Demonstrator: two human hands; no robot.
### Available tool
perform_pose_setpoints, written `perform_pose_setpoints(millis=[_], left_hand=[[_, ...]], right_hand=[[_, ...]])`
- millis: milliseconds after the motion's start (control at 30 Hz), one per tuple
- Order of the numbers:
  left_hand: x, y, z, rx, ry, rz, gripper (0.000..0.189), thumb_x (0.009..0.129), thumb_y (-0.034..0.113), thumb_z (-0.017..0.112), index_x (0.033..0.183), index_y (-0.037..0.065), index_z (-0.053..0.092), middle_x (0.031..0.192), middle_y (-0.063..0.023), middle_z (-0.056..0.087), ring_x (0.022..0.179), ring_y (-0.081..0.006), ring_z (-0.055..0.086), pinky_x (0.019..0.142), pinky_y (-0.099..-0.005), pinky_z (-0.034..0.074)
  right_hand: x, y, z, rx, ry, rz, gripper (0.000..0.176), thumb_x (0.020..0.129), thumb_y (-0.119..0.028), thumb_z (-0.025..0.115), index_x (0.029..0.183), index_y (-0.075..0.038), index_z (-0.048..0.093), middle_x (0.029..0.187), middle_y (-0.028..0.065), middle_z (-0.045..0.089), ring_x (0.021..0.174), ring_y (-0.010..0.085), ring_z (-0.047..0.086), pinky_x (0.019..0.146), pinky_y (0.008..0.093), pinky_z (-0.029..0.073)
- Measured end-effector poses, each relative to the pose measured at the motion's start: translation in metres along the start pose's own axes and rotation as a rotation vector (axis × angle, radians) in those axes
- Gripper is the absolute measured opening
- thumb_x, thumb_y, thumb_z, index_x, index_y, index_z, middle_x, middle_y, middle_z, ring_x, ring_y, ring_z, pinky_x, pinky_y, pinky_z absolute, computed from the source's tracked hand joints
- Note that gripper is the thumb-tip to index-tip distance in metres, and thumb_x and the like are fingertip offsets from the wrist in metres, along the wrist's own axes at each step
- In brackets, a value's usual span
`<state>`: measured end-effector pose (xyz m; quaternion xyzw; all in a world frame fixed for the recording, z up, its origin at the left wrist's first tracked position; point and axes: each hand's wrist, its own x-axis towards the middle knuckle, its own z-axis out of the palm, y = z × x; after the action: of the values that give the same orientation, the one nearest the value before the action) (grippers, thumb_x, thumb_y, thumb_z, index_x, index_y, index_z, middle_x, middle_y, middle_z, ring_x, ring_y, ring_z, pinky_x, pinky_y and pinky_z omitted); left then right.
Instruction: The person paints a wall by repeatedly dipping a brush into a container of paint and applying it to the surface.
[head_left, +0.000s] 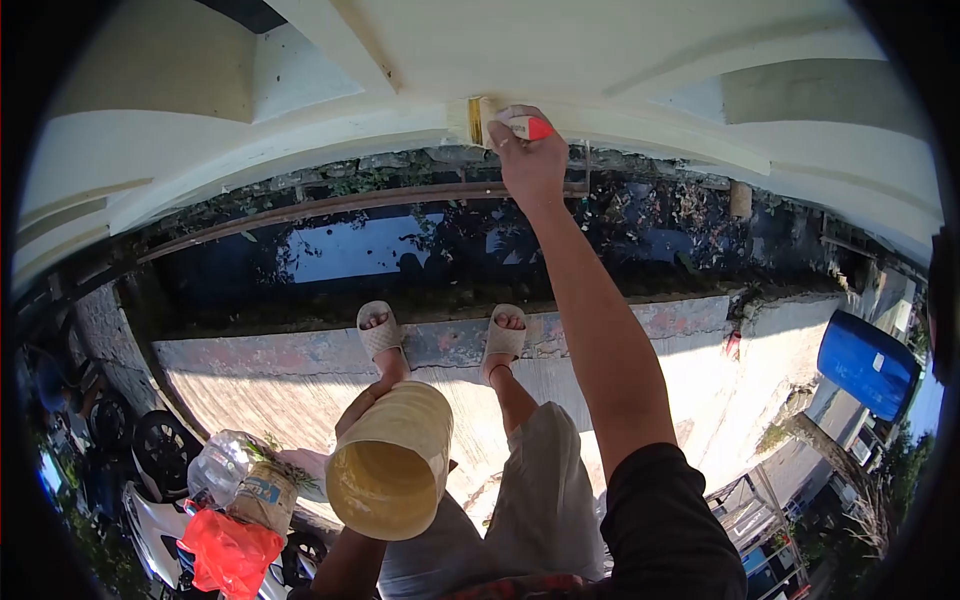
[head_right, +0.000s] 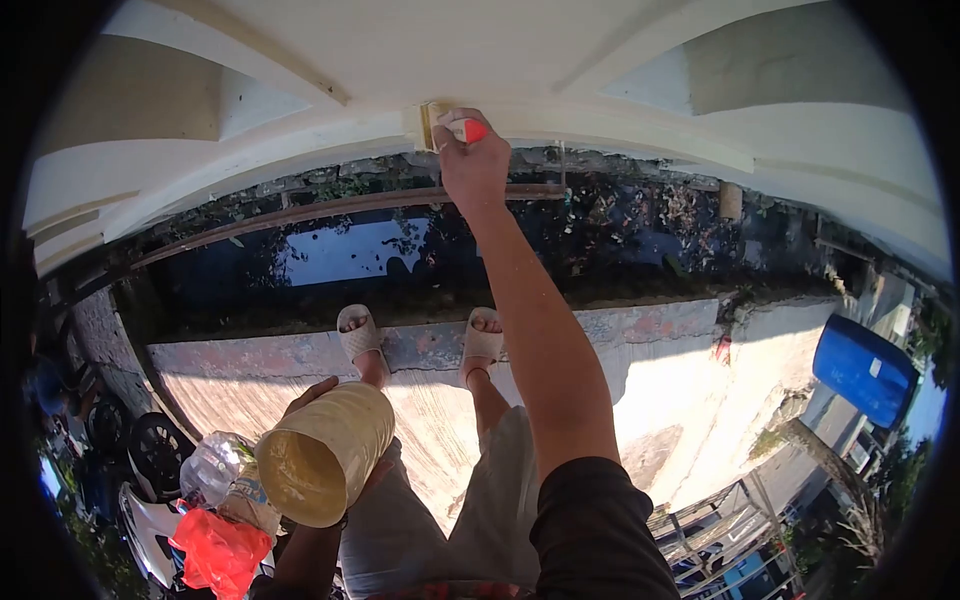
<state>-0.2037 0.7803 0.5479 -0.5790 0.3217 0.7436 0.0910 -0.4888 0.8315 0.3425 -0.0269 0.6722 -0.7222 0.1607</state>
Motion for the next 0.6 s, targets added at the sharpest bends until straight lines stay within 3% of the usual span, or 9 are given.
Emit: perform_pose_setpoints(millis=[133, 167, 233, 300, 400, 467, 500, 567, 600], left_hand=[[0.025, -0.008, -0.036, -0.109, -0.008, 0.062, 0.073, 0.069, 0.020, 0.078, 0.130, 0.000, 0.044, 0.114, -0.0128, 0.057, 0.100, -0.0223, 0.060, 0.089, -0.0334, 0.052], [0.028, -0.008, -0.047, -0.132, -0.013, 0.071, 0.066, 0.072, 0.019, 0.075, 0.128, -0.001, 0.045, 0.112, -0.0129, 0.058, 0.097, -0.0220, 0.061, 0.087, -0.0331, 0.053], [0.032, -0.006, -0.071, -0.182, -0.021, 0.092, 0.054, 0.079, 0.017, 0.069, 0.125, -0.002, 0.048, 0.107, -0.0130, 0.061, 0.092, -0.0212, 0.063, 0.081, -0.0324, 0.055], [0.034, -0.004, -0.093, -0.235, -0.033, 0.111, 0.042, 0.085, 0.014, 0.063, 0.121, -0.003, 0.051, 0.102, -0.0131, 0.063, 0.086, -0.0205, 0.065, 0.076, -0.0317, 0.057], [0.032, 0.004, -0.117, -0.285, -0.055, 0.120, 0.031, 0.091, 0.012, 0.057, 0.117, -0.005, 0.054, 0.097, -0.0132, 0.065, 0.080, -0.0197, 0.068, 0.070, -0.0310, 0.060], [0.020, 0.019, -0.127, 0.613, -0.090, 0.605, 0.097, 0.057, 0.027, 0.089, 0.136, 0.001, 0.040, 0.122, -0.0123, 0.053, 0.110, -0.0238, 0.056, 0.098, -0.0334, 0.048], [0.019, 0.025, -0.130, 0.704, -0.061, 0.638, 0.099, 0.055, 0.027, 0.090, 0.135, 0.000, 0.039, 0.121, -0.0118, 0.053, 0.109, -0.0229, 0.056, 0.096, -0.0329, 0.048], [0.019, 0.029, -0.133, 0.667, -0.074, 0.619, 0.099, 0.055, 0.027, 0.091, 0.135, 0.000, 0.039, 0.121, -0.0118, 0.053, 0.109, -0.0230, 0.056, 0.096, -0.0330, 0.048], [0.018, 0.030, -0.135, 0.637, -0.075, 0.594, 0.099, 0.055, 0.027, 0.091, 0.135, 0.000, 0.039, 0.121, -0.0119, 0.053, 0.109, -0.0231, 0.056, 0.096, -0.0330, 0.048]], right_hand=[[0.011, -0.014, -0.073, -0.528, 0.356, -0.244, 0.019, 0.079, 0.001, 0.066, 0.096, -0.006, 0.062, 0.077, 0.0075, 0.063, 0.063, 0.0155, 0.058, 0.057, 0.0283, 0.047], [0.006, -0.012, -0.069, -0.532, 0.360, -0.239, 0.019, 0.079, 0.001, 0.066, 0.096, -0.006, 0.062, 0.077, 0.0075, 0.063, 0.063, 0.0155, 0.058, 0.057, 0.0283, 0.047], [-0.004, -0.022, -0.045, -1.213, 0.378, -0.559, 0.025, 0.071, 0.001, 0.068, 0.094, -0.009, 0.061, 0.085, 0.0103, 0.061, 0.075, 0.0278, 0.062, 0.065, 0.0378, 0.051], [-0.015, 0.006, 0.006, -1.276, 0.171, -0.514, 0.027, 0.066, -0.002, 0.068, 0.091, -0.008, 0.060, 0.091, 0.0131, 0.059, 0.084, 0.0364, 0.059, 0.071, 0.0451, 0.051], [-0.044, 0.020, 0.102, -1.144, -0.092, -0.603, 0.029, 0.065, 0.000, 0.067, 0.091, -0.009, 0.058, 0.088, 0.0125, 0.058, 0.084, 0.0365, 0.060, 0.069, 0.0435, 0.052], [-0.051, 0.012, 0.137, -0.934, -0.256, -0.628, 0.026, 0.070, 0.002, 0.068, 0.092, -0.009, 0.060, 0.083, 0.0114, 0.060, 0.076, 0.0269, 0.064, 0.064, 0.0395, 0.052], [-0.050, 0.004, 0.137, -0.948, -0.250, -0.628, 0.026, 0.070, 0.002, 0.068, 0.092, -0.009, 0.060, 0.083, 0.0114, 0.060, 0.076, 0.0269, 0.064, 0.064, 0.0395, 0.052], [-0.049, -0.010, 0.134, -0.317, -0.190, -0.210, 0.017, 0.079, -0.001, 0.068, 0.094, -0.008, 0.062, 0.078, 0.0070, 0.063, 0.067, 0.0141, 0.061, 0.059, 0.0304, 0.051], [-0.043, -0.006, 0.114, -0.271, -0.095, -0.131, 0.013, 0.083, -0.003, 0.067, 0.094, -0.006, 0.062, 0.078, 0.0055, 0.064, 0.067, 0.0108, 0.059, 0.058, 0.0269, 0.049]])
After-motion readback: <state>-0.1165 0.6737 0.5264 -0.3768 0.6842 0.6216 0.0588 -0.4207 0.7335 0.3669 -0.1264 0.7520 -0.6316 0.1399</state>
